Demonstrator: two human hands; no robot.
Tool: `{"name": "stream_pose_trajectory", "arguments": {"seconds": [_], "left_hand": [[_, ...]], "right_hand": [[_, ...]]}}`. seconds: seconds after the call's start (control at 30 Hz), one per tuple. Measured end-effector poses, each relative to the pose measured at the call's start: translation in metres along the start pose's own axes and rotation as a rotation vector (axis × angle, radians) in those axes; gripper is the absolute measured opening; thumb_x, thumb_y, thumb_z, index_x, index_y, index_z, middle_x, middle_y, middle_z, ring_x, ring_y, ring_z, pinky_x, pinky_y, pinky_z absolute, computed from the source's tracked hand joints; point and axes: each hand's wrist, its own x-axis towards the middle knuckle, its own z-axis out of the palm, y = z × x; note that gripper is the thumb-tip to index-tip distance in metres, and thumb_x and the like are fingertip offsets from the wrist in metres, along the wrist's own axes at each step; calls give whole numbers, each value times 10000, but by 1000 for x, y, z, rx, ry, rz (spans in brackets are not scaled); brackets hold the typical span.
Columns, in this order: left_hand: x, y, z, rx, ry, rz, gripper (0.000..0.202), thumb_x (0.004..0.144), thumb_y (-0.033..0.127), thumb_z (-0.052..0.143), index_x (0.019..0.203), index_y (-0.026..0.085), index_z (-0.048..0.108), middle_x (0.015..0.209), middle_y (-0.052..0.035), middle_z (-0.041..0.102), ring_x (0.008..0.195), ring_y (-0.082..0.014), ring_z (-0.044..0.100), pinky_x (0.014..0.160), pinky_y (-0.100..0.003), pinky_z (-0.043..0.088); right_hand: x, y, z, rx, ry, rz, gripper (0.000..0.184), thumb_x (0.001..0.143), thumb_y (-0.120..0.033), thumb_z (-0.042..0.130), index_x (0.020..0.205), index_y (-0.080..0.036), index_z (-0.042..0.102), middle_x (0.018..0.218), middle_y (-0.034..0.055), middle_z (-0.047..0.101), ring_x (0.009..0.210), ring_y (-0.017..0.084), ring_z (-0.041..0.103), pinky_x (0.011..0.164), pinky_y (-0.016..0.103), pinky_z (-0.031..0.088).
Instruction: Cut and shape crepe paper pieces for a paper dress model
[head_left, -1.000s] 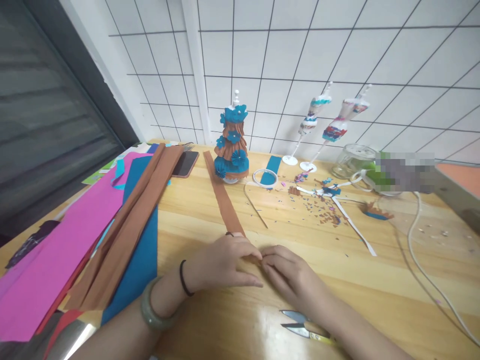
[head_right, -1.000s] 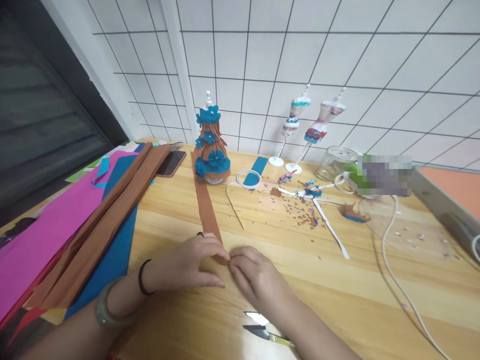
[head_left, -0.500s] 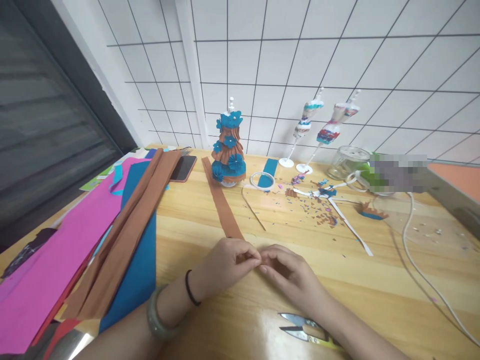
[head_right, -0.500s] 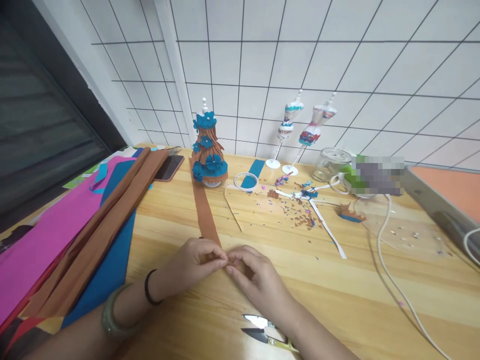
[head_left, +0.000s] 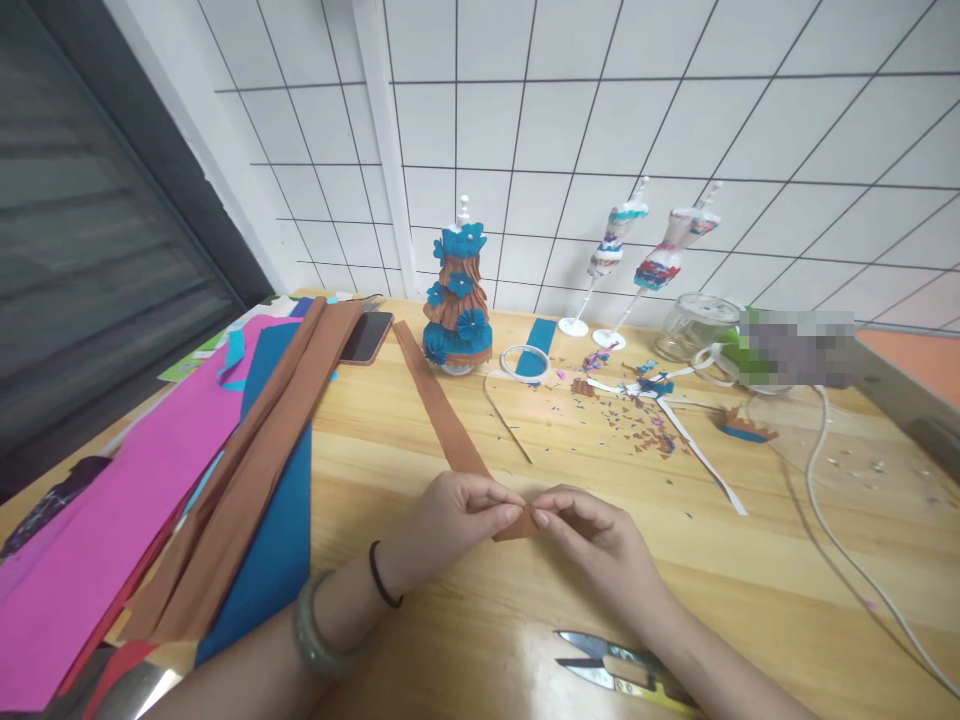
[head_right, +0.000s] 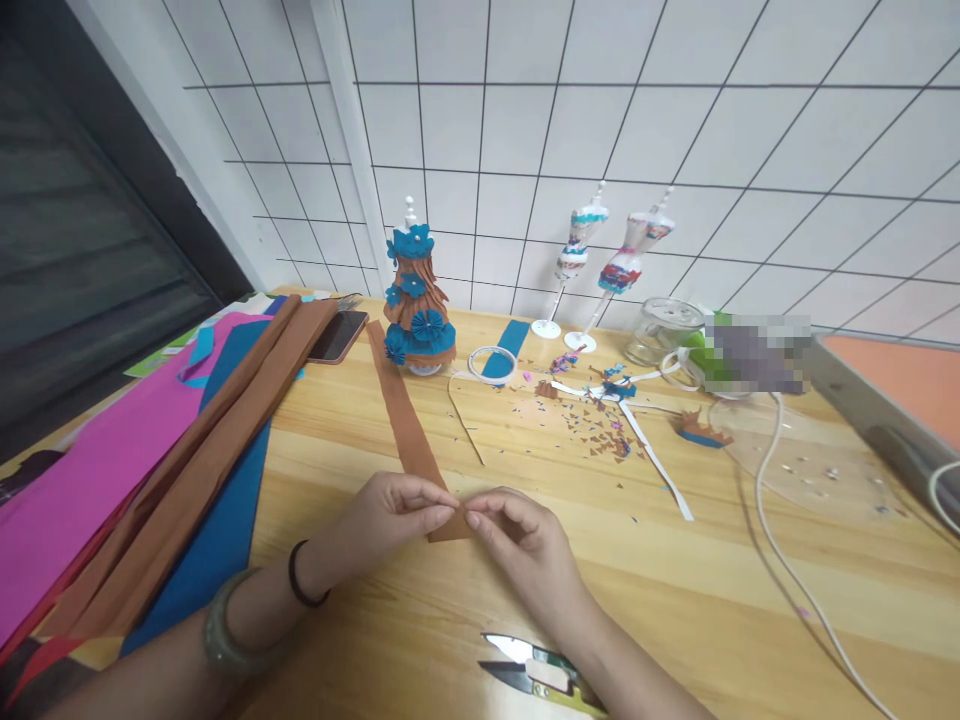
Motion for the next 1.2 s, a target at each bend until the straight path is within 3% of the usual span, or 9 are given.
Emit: {"name": "stream_pose_trajectory", "arguments": {"seconds": [0.27, 0.47, 0.63, 0.7, 1.03, 1.2], "left_hand": [[0, -1, 2, -38, -9, -28, 166, 728, 251, 641, 827, 121, 669, 782, -41, 699, 710, -123, 620, 616, -180, 439], [0, 2, 1, 41, -23, 5, 170, 765, 265, 587, 787, 118, 669, 640, -5, 631, 588, -96, 535, 523, -180, 358], [2, 1, 0, 9, 13, 5, 190, 768, 285, 580, 775, 111, 656, 598, 6, 591, 545, -85, 486, 500, -184, 332], [3, 0, 0, -7, 21, -2, 191, 767, 283, 582, 781, 107, 652, 592, 7, 587, 539, -80, 481, 497, -183, 332], [4, -5, 3, -68, 65, -11, 287, 694, 216, 651, 955, 101, 620, 777, -55, 671, 699, -132, 604, 616, -223, 446], [3, -4, 3, -38, 63, 47, 207, 726, 196, 605, 912, 113, 643, 812, -59, 679, 702, -122, 599, 597, -199, 432]], "right_hand": [[-1, -4, 2, -9, 3, 16, 125, 789, -314, 599, 784, -195, 637, 762, 18, 661, 715, 146, 589, 656, 225, 459], [0, -4, 3, -65, 3, 14, 190, 802, -349, 578, 719, -186, 628, 719, 26, 647, 686, 153, 578, 644, 246, 457], [1, 3, 3, 62, 40, 87, 211, 733, -366, 653, 848, -189, 645, 769, 36, 675, 707, 162, 607, 649, 262, 485], [2, 6, 3, 88, 60, 98, 204, 711, -356, 676, 816, -184, 647, 728, 27, 674, 662, 147, 602, 623, 250, 481], [4, 3, 3, 47, 81, 70, 201, 703, -371, 672, 729, -174, 643, 649, 16, 654, 591, 134, 578, 558, 238, 464], [3, 1, 2, 6, 71, 9, 162, 724, -347, 654, 718, -185, 652, 672, 29, 663, 620, 147, 601, 578, 246, 488]]}}
